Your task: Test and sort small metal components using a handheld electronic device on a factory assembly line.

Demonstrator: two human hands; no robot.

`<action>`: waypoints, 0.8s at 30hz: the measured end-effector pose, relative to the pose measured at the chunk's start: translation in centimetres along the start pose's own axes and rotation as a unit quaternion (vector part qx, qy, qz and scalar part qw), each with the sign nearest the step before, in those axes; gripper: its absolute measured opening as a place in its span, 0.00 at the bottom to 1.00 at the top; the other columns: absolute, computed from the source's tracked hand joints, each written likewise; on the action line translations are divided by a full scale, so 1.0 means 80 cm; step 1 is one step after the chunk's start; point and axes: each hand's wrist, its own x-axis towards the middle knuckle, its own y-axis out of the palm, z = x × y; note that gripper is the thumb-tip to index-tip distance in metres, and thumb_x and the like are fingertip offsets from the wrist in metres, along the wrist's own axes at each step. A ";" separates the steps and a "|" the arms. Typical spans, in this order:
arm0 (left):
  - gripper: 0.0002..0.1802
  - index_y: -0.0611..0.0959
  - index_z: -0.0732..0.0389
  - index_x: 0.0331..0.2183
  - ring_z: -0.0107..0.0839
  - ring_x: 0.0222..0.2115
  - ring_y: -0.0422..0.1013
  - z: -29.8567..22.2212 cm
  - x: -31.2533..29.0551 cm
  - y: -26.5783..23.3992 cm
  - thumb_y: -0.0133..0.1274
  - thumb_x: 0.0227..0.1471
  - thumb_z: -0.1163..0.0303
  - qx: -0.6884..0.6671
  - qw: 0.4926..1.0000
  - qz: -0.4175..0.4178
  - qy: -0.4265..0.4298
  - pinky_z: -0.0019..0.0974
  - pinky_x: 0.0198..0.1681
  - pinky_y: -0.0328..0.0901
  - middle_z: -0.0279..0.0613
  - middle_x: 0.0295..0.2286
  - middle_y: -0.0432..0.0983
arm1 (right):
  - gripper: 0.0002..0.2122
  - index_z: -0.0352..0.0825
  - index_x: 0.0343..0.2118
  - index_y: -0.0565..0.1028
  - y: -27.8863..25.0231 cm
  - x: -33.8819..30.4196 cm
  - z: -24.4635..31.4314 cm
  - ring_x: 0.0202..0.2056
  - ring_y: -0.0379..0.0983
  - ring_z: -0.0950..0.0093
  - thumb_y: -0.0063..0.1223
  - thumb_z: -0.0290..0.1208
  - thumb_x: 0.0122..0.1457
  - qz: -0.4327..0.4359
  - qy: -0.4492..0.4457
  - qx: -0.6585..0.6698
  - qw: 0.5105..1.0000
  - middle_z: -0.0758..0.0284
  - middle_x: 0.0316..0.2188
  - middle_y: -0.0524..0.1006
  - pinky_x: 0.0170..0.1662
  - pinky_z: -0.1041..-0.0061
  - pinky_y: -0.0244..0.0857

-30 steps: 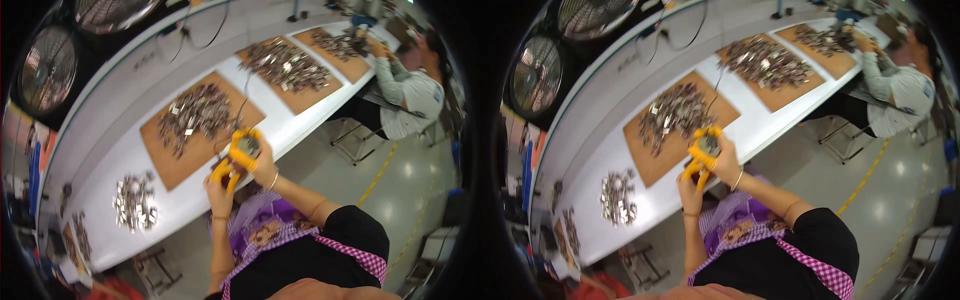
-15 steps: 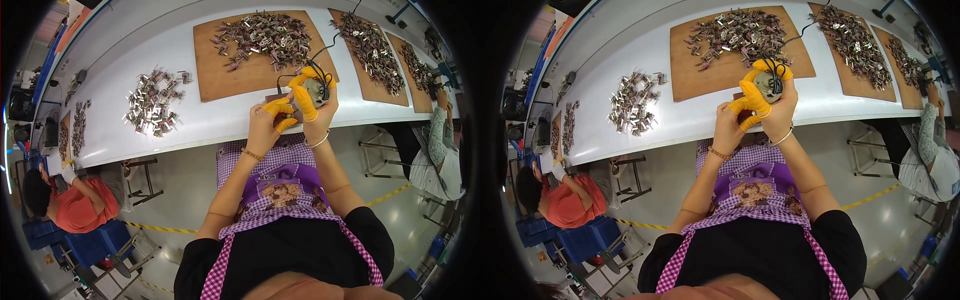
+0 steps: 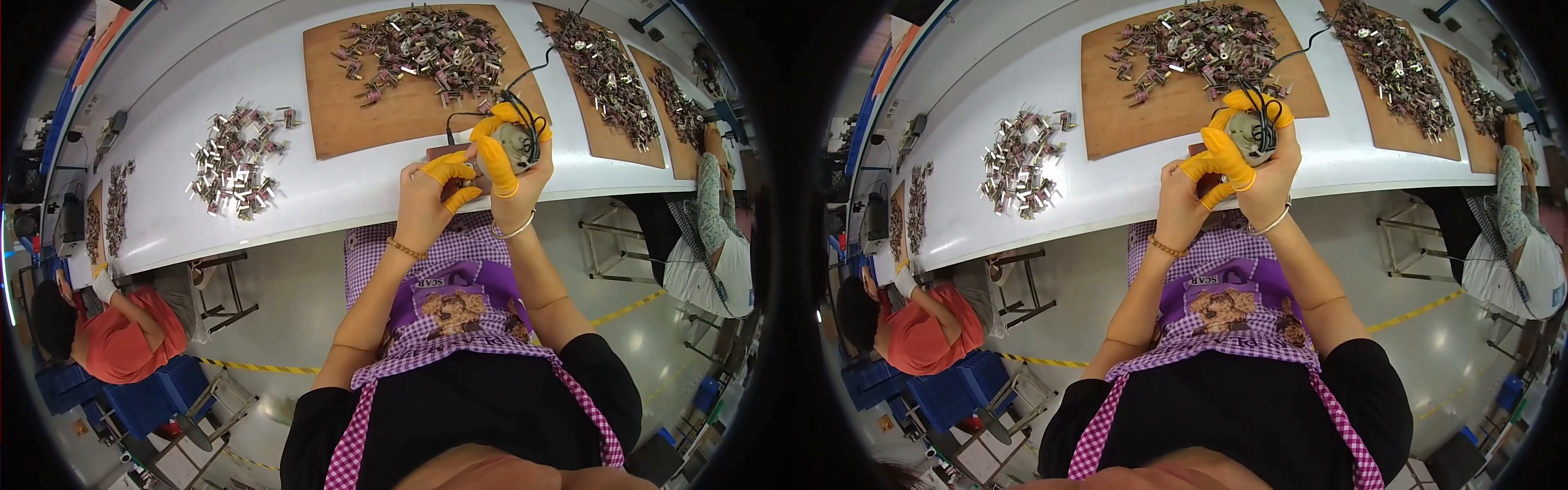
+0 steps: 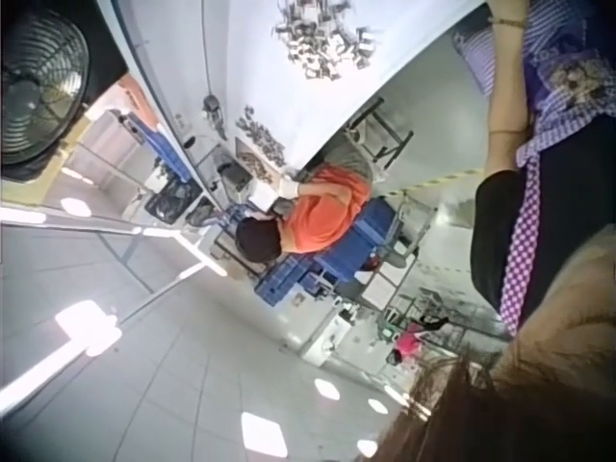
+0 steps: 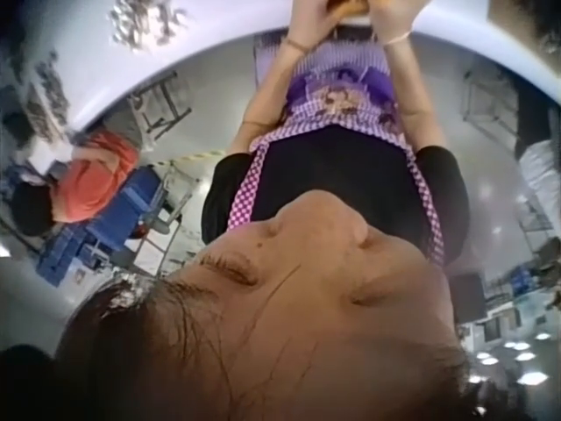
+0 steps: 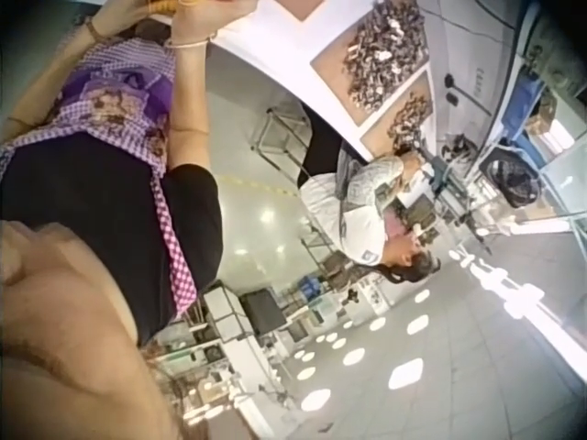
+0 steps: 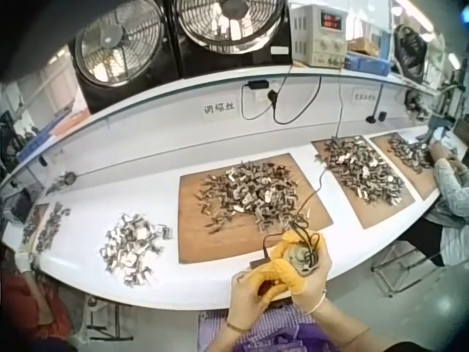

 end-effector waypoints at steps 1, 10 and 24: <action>0.18 0.79 0.57 0.34 0.32 0.32 0.64 0.000 0.001 0.000 0.61 0.37 0.65 -0.001 1.000 0.001 0.000 0.34 0.47 0.52 0.30 0.26 0.76 | 0.17 0.30 0.43 0.65 0.000 0.000 0.000 0.25 0.70 0.74 0.53 0.19 0.48 -0.001 0.000 -0.001 1.000 0.61 0.29 0.72 0.32 0.81 0.64; 0.15 0.80 0.56 0.31 0.25 0.22 0.65 -0.002 -0.001 0.002 0.61 0.36 0.64 -0.015 1.000 -0.019 -0.009 0.33 0.46 0.50 0.27 0.30 0.77 | 0.22 0.31 0.41 0.68 0.009 0.001 0.010 0.26 0.72 0.76 0.63 0.19 0.40 -0.006 0.043 0.001 0.999 0.65 0.31 0.75 0.31 0.81 0.69; 0.16 0.79 0.56 0.32 0.26 0.22 0.64 0.007 -0.002 0.004 0.61 0.35 0.65 -0.029 0.999 -0.029 0.012 0.33 0.46 0.50 0.29 0.24 0.74 | 0.22 0.31 0.42 0.66 0.000 -0.012 -0.010 0.28 0.71 0.74 0.59 0.19 0.41 0.075 -0.109 -0.100 0.986 0.63 0.32 0.73 0.33 0.81 0.67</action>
